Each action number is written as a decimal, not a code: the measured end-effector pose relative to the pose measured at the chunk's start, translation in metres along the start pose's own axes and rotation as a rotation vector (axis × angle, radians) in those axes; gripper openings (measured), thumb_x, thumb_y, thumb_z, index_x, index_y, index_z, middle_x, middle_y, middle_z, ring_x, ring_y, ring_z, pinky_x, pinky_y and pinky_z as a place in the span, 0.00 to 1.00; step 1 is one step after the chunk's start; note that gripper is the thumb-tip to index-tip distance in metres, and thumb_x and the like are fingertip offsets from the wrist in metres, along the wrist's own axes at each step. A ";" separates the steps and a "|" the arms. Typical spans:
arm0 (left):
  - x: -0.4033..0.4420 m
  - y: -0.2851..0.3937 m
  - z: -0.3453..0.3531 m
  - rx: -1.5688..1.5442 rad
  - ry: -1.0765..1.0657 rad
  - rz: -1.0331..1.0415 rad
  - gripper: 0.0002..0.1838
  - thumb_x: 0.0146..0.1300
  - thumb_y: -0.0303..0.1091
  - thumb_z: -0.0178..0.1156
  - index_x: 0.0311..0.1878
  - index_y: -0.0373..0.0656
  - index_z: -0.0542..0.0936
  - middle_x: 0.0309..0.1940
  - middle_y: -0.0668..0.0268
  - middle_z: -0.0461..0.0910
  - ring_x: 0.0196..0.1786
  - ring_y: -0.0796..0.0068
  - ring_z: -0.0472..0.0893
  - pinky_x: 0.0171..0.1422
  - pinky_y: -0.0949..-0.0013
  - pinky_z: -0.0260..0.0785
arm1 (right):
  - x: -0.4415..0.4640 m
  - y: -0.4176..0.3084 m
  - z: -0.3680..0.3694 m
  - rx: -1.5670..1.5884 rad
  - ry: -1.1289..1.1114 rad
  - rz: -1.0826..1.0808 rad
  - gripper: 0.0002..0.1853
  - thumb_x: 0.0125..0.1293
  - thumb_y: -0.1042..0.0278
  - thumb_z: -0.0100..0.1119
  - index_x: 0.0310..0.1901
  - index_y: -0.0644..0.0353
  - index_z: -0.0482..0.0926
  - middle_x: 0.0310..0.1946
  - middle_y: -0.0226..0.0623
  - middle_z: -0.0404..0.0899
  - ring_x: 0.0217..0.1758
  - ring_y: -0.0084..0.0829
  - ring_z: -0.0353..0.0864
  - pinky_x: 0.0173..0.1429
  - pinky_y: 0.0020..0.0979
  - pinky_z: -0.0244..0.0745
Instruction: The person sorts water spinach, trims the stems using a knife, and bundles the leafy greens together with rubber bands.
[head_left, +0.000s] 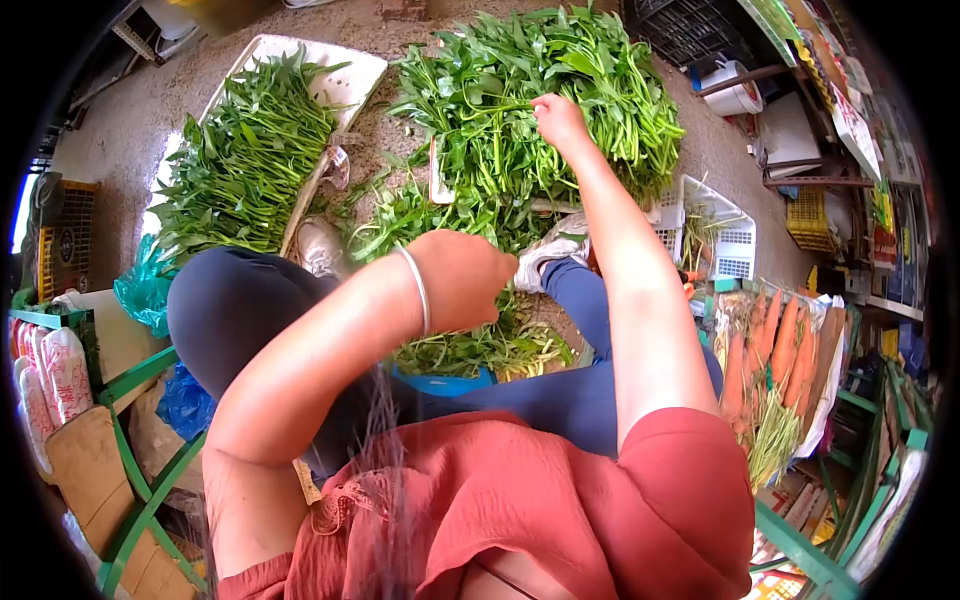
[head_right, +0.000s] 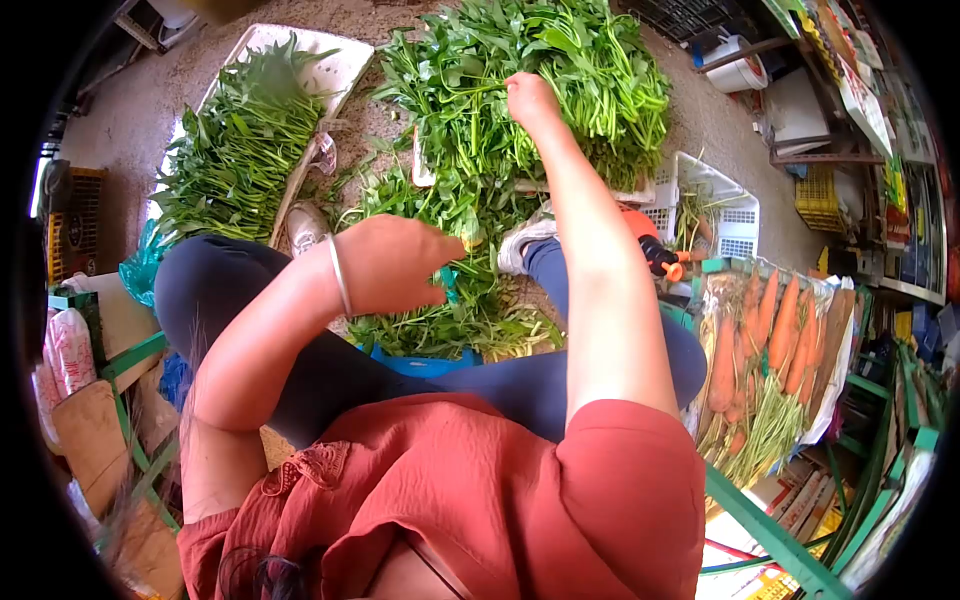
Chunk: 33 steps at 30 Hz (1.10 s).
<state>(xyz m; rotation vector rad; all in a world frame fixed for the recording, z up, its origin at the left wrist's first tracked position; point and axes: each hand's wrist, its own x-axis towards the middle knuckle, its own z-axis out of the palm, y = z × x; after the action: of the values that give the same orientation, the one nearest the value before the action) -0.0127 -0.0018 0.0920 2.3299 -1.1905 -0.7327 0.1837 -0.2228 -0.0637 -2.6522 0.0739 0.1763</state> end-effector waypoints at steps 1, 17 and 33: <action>0.008 -0.014 0.004 -0.014 0.004 -0.003 0.17 0.46 0.37 0.60 0.39 0.39 0.71 0.28 0.57 0.76 0.36 0.58 0.77 0.41 0.62 0.69 | 0.003 -0.004 0.006 -0.135 -0.041 0.056 0.15 0.58 0.72 0.45 0.45 0.44 0.75 0.44 0.36 0.76 0.47 0.36 0.75 0.50 0.32 0.69; 0.009 -0.106 0.043 0.110 -0.094 -0.413 0.22 0.46 0.33 0.57 0.47 0.42 0.69 0.35 0.58 0.75 0.41 0.60 0.76 0.44 0.58 0.66 | 0.036 -0.003 0.010 -0.317 -0.188 -0.094 0.13 0.61 0.67 0.48 0.47 0.51 0.74 0.46 0.34 0.74 0.48 0.36 0.74 0.51 0.37 0.69; 0.054 -0.088 0.045 0.136 -0.191 -0.323 0.22 0.46 0.37 0.60 0.46 0.41 0.69 0.35 0.53 0.75 0.40 0.55 0.76 0.45 0.58 0.68 | -0.032 -0.035 -0.088 -0.053 -0.008 -0.265 0.16 0.55 0.56 0.54 0.44 0.49 0.76 0.38 0.39 0.78 0.42 0.35 0.77 0.48 0.34 0.71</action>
<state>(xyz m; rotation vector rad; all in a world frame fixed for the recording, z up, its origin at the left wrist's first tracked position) 0.0393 -0.0041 -0.0084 2.6516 -0.9743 -1.0325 0.1651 -0.2316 0.0337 -2.6816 -0.2868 0.1015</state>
